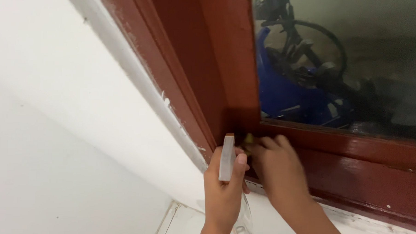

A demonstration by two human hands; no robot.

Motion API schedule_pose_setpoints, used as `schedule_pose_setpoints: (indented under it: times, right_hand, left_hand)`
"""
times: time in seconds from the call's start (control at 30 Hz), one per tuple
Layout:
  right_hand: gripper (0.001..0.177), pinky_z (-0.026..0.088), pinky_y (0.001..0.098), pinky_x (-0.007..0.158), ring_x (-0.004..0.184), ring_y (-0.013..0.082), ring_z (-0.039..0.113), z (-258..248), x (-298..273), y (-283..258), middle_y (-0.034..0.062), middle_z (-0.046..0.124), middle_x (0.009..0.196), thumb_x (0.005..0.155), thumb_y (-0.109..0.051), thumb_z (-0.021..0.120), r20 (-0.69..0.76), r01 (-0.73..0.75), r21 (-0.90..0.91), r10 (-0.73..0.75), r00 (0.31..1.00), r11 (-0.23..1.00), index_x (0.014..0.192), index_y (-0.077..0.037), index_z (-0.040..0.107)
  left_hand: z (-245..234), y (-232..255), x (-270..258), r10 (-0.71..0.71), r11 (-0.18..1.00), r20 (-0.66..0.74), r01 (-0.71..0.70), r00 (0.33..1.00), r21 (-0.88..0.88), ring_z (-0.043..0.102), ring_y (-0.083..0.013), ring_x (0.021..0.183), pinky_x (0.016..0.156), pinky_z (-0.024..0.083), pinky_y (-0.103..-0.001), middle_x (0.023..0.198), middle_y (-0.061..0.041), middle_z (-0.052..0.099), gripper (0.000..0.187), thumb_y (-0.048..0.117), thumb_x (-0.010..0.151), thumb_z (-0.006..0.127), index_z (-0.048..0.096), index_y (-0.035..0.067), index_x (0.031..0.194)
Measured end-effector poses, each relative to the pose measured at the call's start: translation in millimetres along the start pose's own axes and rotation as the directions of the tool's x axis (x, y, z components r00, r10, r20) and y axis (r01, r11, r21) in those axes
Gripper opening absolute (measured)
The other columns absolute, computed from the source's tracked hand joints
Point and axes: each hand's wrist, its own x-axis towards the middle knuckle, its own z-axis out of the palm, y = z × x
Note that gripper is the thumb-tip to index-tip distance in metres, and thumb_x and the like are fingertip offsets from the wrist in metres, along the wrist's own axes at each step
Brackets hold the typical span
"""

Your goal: The person cleans a wooden window frame by wiping the edges and corners with a cloth while holding a spray bottle.

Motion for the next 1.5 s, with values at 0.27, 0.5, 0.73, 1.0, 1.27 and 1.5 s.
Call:
schedule_pose_setpoints:
  times: [0.27,0.5,0.73,1.0,1.27,1.5]
  right_hand:
    - [0.028,0.052,0.0367,0.084,0.094,0.0293,0.057,24.6,9.0,-13.0,0.0098,0.073,0.104,0.081,0.0,0.067,-0.043,0.087,0.095,-0.083,0.996,0.992,0.108,-0.004,0.073]
    - [0.037,0.05,0.0391,0.089,0.099,0.0316,0.057,8.2,3.4,3.4,0.0098,0.072,0.11,0.073,0.001,0.069,0.025,0.095,0.005,-0.096,0.995,0.995,0.108,-0.007,0.075]
    - [0.044,0.049,0.0408,0.09,0.101,0.0286,0.058,-43.5,-54.6,48.0,0.0046,0.069,0.12,0.079,-0.011,0.076,-0.049,-0.203,-0.248,0.197,0.979,0.947,0.123,-0.015,0.075]
    - [0.039,0.051,0.0411,0.084,0.094,0.028,0.057,-35.1,-59.5,25.3,0.0028,0.068,0.113,0.077,-0.015,0.076,0.09,-0.05,-0.094,0.058,0.994,0.994,0.116,-0.014,0.076]
    - [0.045,0.053,0.0427,0.083,0.099,0.03,0.058,-46.3,-50.8,33.4,0.0053,0.068,0.113,0.077,-0.01,0.071,-0.101,-0.099,-0.285,0.073,0.992,0.953,0.122,-0.016,0.074]
    - [0.05,0.051,0.0394,0.085,0.094,0.0269,0.056,-51.2,-100.3,28.4,0.0043,0.066,0.119,0.077,-0.013,0.073,-0.009,-0.206,-0.341,0.216,0.976,0.917,0.126,-0.018,0.072]
  left_hand:
    - [-8.4,1.9,-5.9,0.011,0.998,0.005,-0.011,1.0,0.064,0.058,-0.0092,0.055,0.046,0.049,-0.025,0.074,-0.005,0.063,0.03,0.032,0.096,0.065,0.066,0.003,0.099]
    - [3.4,-0.9,-2.0,0.037,0.999,0.045,-0.035,0.998,-0.035,0.055,-0.0083,0.055,0.045,0.047,-0.024,0.075,-0.005,0.064,0.026,0.028,0.098,0.063,0.066,0.003,0.102]
    - [21.0,-2.7,-13.8,-0.048,0.999,0.056,0.049,0.997,-0.013,0.057,-0.0085,0.054,0.046,0.048,-0.024,0.075,-0.005,0.064,0.036,0.04,0.095,0.064,0.066,0.004,0.099]
    - [15.7,-1.4,-25.4,-0.038,0.998,0.042,0.04,0.998,-0.052,0.055,-0.01,0.052,0.046,0.048,-0.026,0.075,-0.007,0.062,0.035,0.038,0.096,0.063,0.065,0.003,0.1]
    - [27.9,4.9,-34.3,-0.058,0.997,0.064,0.061,0.996,-0.036,0.057,-0.0091,0.053,0.045,0.048,-0.026,0.075,-0.005,0.064,0.034,0.038,0.096,0.062,0.066,0.005,0.101]
    - [30.1,6.1,-43.9,-0.056,0.997,0.081,0.06,0.995,-0.041,0.055,-0.0087,0.052,0.045,0.049,-0.025,0.073,-0.003,0.063,0.034,0.038,0.096,0.062,0.067,0.005,0.099]
